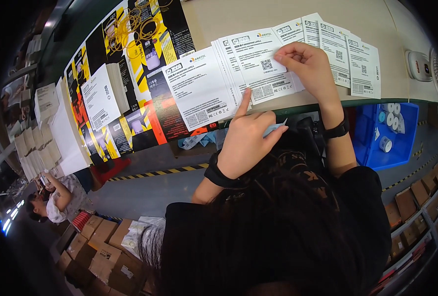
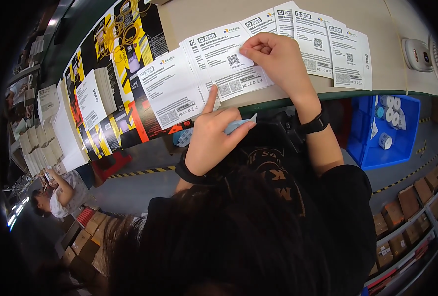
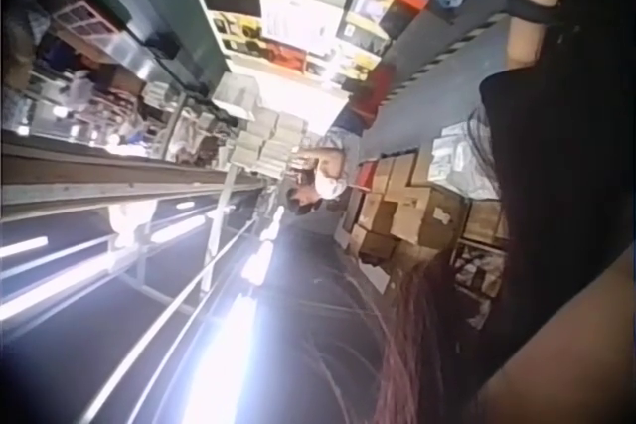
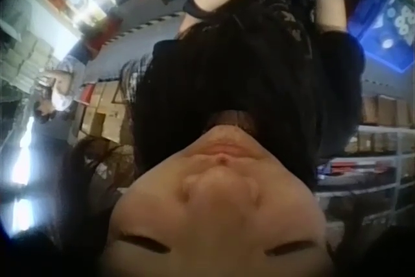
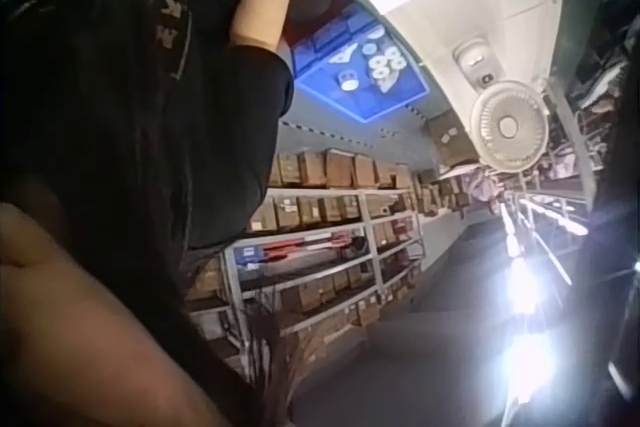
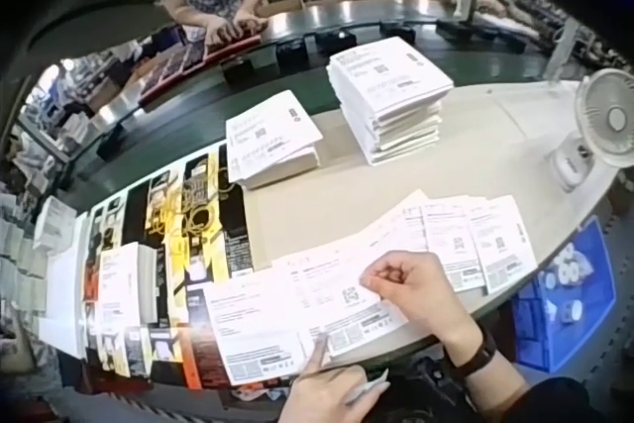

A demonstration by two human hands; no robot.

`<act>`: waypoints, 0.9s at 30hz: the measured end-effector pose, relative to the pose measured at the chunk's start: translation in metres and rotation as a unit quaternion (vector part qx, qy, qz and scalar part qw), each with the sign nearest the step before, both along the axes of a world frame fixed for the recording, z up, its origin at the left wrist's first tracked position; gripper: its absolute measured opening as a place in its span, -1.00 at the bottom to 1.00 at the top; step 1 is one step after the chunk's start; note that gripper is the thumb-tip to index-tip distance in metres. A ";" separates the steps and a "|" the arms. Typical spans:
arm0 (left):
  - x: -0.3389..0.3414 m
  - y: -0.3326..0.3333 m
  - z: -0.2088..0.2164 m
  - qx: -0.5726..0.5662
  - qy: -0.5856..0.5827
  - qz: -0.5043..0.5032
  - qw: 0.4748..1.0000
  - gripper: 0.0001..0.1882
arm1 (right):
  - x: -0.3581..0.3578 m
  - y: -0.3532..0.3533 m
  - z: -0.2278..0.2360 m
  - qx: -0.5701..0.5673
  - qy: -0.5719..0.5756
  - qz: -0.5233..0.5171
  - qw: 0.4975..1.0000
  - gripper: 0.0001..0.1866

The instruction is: Sorting and stacking printed manufacturing labels at a workbench to prepare for a production run.

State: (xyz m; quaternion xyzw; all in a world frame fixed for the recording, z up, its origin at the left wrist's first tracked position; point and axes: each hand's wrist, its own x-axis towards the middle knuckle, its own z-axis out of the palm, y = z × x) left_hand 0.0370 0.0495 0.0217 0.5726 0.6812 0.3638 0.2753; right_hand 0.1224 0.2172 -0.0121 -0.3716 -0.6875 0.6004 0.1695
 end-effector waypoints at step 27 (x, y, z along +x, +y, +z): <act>0.002 0.000 -0.002 0.006 0.021 0.009 1.000 -0.79 | 0.006 -0.001 -0.003 0.232 -0.066 0.018 0.970 -0.70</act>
